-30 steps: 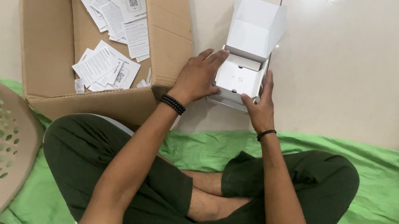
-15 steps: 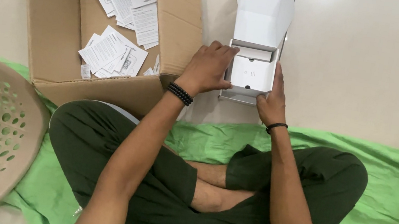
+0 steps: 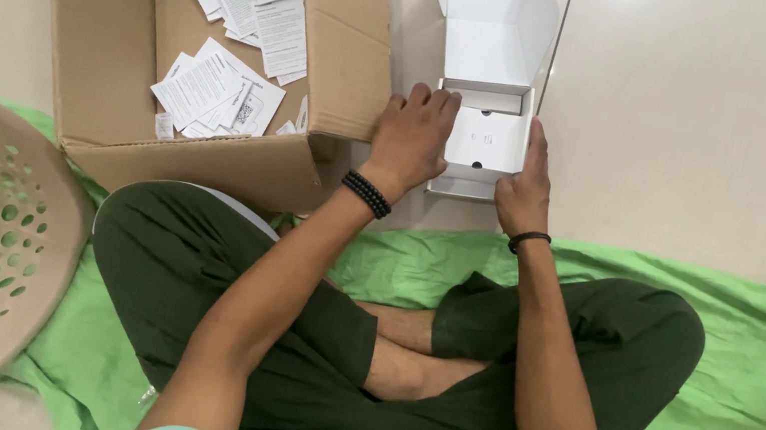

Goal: The person packages small electronics and manuals into boxes while sitting on the floor.

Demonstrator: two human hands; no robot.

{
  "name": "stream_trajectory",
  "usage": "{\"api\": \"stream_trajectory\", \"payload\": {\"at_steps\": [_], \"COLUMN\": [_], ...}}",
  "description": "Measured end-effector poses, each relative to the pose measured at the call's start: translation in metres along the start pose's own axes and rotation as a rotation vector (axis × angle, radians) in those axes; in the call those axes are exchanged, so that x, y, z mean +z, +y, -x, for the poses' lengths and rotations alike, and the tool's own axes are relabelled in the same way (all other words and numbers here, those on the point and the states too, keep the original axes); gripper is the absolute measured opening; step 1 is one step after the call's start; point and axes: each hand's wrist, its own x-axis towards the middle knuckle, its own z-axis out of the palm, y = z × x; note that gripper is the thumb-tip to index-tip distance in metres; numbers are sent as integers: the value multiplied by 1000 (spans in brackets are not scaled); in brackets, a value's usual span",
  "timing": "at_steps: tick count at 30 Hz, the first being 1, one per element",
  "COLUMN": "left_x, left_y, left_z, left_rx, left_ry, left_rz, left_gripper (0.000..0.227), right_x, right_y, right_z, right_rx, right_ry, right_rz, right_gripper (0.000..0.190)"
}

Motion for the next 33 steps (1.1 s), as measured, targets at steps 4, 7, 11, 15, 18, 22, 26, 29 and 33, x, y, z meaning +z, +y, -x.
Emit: {"api": "stream_trajectory", "payload": {"at_steps": [4, 7, 11, 15, 18, 22, 26, 29, 33], "left_x": [-17, -6, 9, -1, 55, 57, 28, 8, -23], "left_y": [12, 15, 13, 9, -19, -42, -39, -41, -39], "left_z": [5, -1, -3, -19, -48, -79, -91, -90, -73], "left_rx": [17, 37, 32, -102, -234, -257, -389, -347, -200], "left_ry": [138, 148, 232, 221, 263, 133, -85, -17, 111], "left_rz": [-36, -101, -76, 467, 819, 1132, 1354, 1374, 1485], "left_gripper": [91, 91, 87, 101, 92, 93, 97, 98, 98], "right_x": [0, 2, 0, -14, -19, -40, -54, -68, -87], "right_y": [4, 7, 10, -12, 19, 1, -10, -35, -64], "right_z": [8, 18, 30, 8, -32, -88, -126, -127, -103], "right_rx": [-30, -45, -67, 245, 230, 322, 369, 281, 85], "right_ry": [-27, -45, -20, -41, 50, -3, -229, -207, -144], "right_rz": [29, 50, 22, -279, -449, -685, -820, -807, -906], "right_gripper": [97, 101, 99, 87, 77, 91, 108, 115, 115]}}
